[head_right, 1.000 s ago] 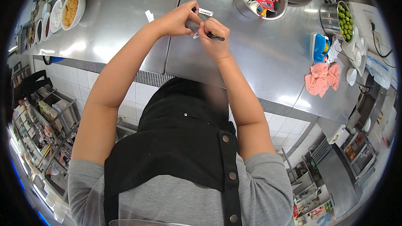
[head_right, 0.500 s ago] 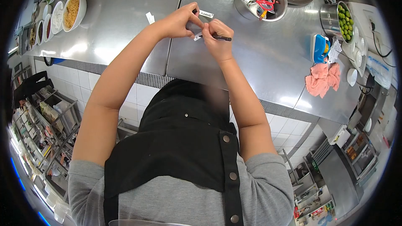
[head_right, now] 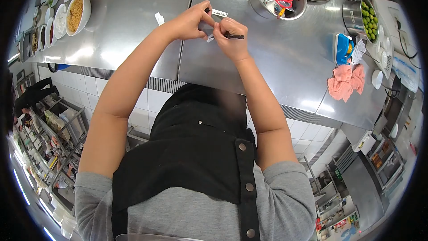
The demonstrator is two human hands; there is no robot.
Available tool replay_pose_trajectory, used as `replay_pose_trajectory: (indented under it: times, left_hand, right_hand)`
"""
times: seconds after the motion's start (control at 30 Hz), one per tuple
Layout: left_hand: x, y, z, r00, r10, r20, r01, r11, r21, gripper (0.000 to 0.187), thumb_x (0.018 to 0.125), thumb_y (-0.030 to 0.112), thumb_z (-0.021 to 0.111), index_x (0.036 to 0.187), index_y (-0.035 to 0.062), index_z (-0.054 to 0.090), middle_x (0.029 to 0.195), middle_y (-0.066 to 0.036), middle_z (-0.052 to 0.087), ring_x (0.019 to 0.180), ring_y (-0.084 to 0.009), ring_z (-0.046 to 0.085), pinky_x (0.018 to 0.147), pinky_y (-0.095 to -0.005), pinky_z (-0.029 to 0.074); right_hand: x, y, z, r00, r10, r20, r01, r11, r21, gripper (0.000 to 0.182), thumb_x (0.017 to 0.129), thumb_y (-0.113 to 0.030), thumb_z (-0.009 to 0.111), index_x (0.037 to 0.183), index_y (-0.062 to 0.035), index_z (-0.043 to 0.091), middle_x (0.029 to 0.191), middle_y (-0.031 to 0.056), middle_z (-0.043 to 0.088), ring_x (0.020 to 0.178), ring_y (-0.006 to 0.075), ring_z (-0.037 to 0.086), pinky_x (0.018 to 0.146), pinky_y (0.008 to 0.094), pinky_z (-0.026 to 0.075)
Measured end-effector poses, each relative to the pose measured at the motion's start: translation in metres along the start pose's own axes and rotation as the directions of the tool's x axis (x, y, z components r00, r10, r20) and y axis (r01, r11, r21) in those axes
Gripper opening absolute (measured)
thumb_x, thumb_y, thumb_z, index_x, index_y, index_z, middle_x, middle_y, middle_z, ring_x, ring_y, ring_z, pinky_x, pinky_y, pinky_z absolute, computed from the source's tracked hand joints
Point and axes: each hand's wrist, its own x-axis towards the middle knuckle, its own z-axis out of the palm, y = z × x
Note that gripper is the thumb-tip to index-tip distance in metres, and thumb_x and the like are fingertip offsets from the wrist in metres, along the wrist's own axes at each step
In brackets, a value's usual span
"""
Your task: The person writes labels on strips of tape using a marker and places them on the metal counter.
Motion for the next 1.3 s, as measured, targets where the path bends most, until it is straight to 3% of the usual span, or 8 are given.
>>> replay_pose_trajectory:
  times: [0.27, 0.5, 0.57, 0.7, 0.77, 1.07, 1.2, 1.3]
  left_hand:
    - [0.000, -0.002, 0.001, 0.999, 0.041, -0.020, -0.041, 0.999, 0.008, 0.046, 0.061, 0.009, 0.091, 0.106, 0.0110, 0.081, 0.111, -0.009, 0.053, 0.102, -0.0268, 0.056, 0.086, -0.0386, 0.050]
    - [0.001, 0.001, 0.000, 0.999, 0.031, -0.018, -0.031, 1.000, -0.003, 0.046, 0.061, 0.008, 0.091, 0.106, 0.0120, 0.081, 0.109, -0.008, 0.052, 0.102, -0.0269, 0.055, 0.087, -0.0389, 0.050]
    - [0.001, 0.008, -0.004, 0.998, -0.047, 0.040, 0.046, 0.999, 0.023, 0.048, 0.064, 0.006, 0.091, 0.110, 0.0135, 0.081, 0.116, -0.009, 0.056, 0.112, -0.0286, 0.059, 0.095, -0.0400, 0.052]
    - [-0.001, 0.005, -0.003, 0.998, -0.056, 0.040, 0.056, 0.998, 0.009, 0.048, 0.064, 0.007, 0.091, 0.110, 0.0135, 0.081, 0.116, -0.009, 0.056, 0.112, -0.0287, 0.059, 0.095, -0.0402, 0.052]
    - [0.000, -0.004, 0.002, 0.999, 0.043, -0.026, -0.043, 0.999, 0.001, 0.047, 0.062, 0.007, 0.091, 0.107, 0.0127, 0.081, 0.107, -0.007, 0.049, 0.101, -0.0259, 0.055, 0.087, -0.0386, 0.050]
    - [0.000, -0.002, 0.001, 0.999, 0.036, -0.024, -0.036, 0.999, -0.020, 0.047, 0.062, 0.006, 0.090, 0.108, 0.0157, 0.081, 0.107, -0.006, 0.049, 0.100, -0.0261, 0.055, 0.088, -0.0387, 0.050]
    - [0.000, 0.003, -0.001, 0.999, 0.031, -0.020, -0.032, 0.999, -0.010, 0.047, 0.062, 0.005, 0.090, 0.107, 0.0158, 0.082, 0.107, -0.006, 0.048, 0.101, -0.0259, 0.054, 0.088, -0.0385, 0.050]
    - [-0.001, 0.010, -0.005, 0.999, -0.040, 0.027, 0.040, 0.999, 0.007, 0.047, 0.064, 0.006, 0.091, 0.109, 0.0153, 0.082, 0.116, -0.010, 0.056, 0.111, -0.0296, 0.058, 0.096, -0.0411, 0.052]
  right_hand:
    - [-0.003, 0.004, 0.001, 0.999, 0.042, 0.003, -0.042, 0.999, 0.012, 0.033, 0.084, 0.004, 0.070, 0.065, 0.0005, 0.044, 0.060, 0.0072, 0.043, 0.052, 0.0161, 0.038, 0.050, 0.0324, 0.033]
    - [-0.001, -0.006, 0.000, 0.999, -0.033, 0.008, 0.034, 0.998, -0.057, 0.033, 0.084, 0.004, 0.070, 0.065, 0.0008, 0.044, 0.060, 0.0077, 0.044, 0.051, 0.0169, 0.040, 0.049, 0.0330, 0.034]
    - [-0.001, -0.005, -0.001, 1.000, 0.000, 0.024, 0.001, 0.999, -0.039, 0.033, 0.084, 0.004, 0.070, 0.064, 0.0008, 0.044, 0.060, 0.0079, 0.045, 0.051, 0.0173, 0.040, 0.049, 0.0333, 0.034]
    - [-0.001, 0.000, 0.000, 0.999, -0.042, -0.005, 0.041, 0.998, -0.051, 0.032, 0.084, 0.004, 0.070, 0.065, 0.0010, 0.044, 0.060, 0.0078, 0.044, 0.052, 0.0179, 0.039, 0.050, 0.0336, 0.034]
    - [-0.001, -0.001, 0.000, 0.999, -0.031, -0.011, 0.031, 0.999, -0.040, 0.032, 0.084, 0.004, 0.070, 0.065, 0.0012, 0.044, 0.060, 0.0079, 0.044, 0.052, 0.0180, 0.039, 0.050, 0.0337, 0.034]
    - [-0.003, 0.002, -0.001, 0.998, 0.025, -0.064, -0.026, 1.000, -0.018, 0.033, 0.083, 0.004, 0.070, 0.065, 0.0009, 0.043, 0.060, 0.0081, 0.042, 0.052, 0.0181, 0.038, 0.050, 0.0334, 0.033]
    - [-0.002, -0.002, 0.001, 0.998, -0.048, -0.041, 0.044, 0.995, -0.095, 0.035, 0.084, 0.004, 0.070, 0.064, 0.0004, 0.042, 0.060, 0.0080, 0.041, 0.052, 0.0184, 0.037, 0.050, 0.0340, 0.032]
    - [-0.002, -0.001, 0.000, 0.998, -0.044, -0.038, 0.041, 0.996, -0.084, 0.035, 0.084, 0.004, 0.070, 0.064, 0.0001, 0.041, 0.060, 0.0079, 0.040, 0.052, 0.0185, 0.037, 0.050, 0.0343, 0.032]
